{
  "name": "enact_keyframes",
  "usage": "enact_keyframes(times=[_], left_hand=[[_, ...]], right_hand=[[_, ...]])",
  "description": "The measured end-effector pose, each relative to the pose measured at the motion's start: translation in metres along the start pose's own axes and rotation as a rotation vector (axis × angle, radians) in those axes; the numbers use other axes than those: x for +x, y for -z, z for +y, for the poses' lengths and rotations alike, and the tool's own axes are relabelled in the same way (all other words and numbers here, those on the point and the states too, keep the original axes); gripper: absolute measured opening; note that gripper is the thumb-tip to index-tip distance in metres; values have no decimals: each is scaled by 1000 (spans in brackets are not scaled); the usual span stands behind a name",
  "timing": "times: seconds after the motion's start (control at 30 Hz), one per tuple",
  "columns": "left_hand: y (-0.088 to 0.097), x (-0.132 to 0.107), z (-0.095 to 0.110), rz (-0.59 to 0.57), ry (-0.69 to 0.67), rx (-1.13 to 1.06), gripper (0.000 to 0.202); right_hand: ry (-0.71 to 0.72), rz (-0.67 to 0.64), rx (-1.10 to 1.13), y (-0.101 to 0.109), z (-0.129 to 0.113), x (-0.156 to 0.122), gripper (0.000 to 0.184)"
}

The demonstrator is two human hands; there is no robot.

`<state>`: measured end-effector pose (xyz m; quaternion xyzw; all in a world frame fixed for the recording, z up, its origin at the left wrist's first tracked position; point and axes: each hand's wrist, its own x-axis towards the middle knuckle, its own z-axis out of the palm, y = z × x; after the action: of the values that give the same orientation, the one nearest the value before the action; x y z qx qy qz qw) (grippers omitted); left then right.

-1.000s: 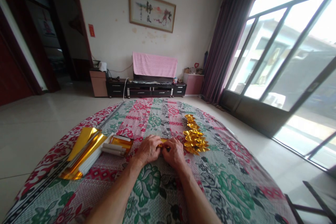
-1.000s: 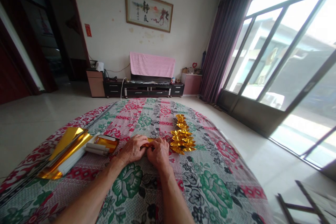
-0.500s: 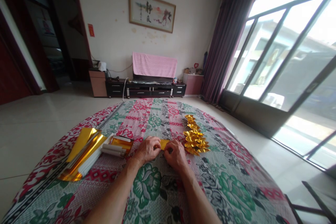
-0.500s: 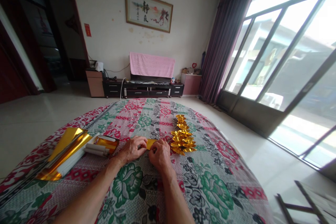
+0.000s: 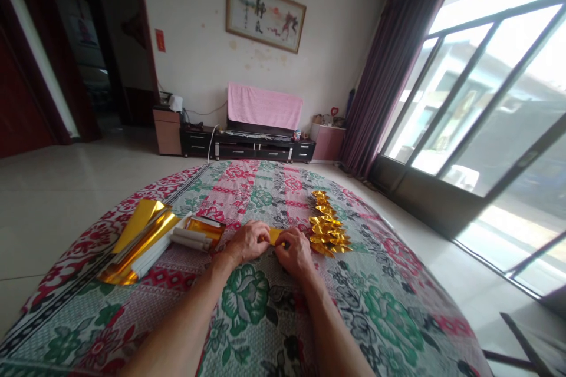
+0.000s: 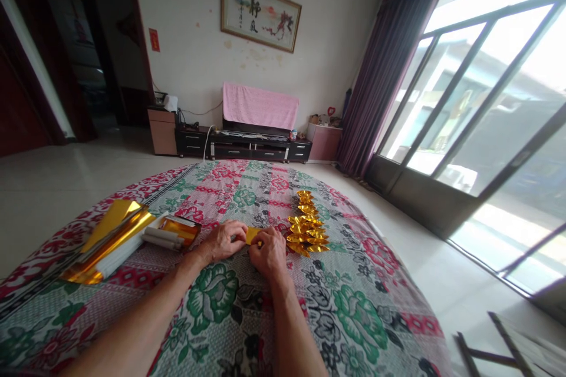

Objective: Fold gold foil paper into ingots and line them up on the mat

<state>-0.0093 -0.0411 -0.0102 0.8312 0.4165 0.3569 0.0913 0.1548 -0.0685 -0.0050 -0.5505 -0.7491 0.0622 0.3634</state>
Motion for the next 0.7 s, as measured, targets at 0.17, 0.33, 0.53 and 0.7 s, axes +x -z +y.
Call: enact_keyframes(times=[0.17, 0.33, 0.53, 0.7], left_hand=[[-2, 0, -2, 13, -1, 12, 12], [-3, 1, -4, 15, -18, 6, 12], [-3, 2, -4, 6, -44, 19, 13], [-2, 3, -4, 6, -31, 51, 12]], right_hand=[[43, -35, -28, 0, 1, 0, 14], [32, -36, -60, -1, -2, 1, 12], [68, -32, -43, 2, -5, -4, 22], [161, -64, -71, 6, -5, -13, 28]])
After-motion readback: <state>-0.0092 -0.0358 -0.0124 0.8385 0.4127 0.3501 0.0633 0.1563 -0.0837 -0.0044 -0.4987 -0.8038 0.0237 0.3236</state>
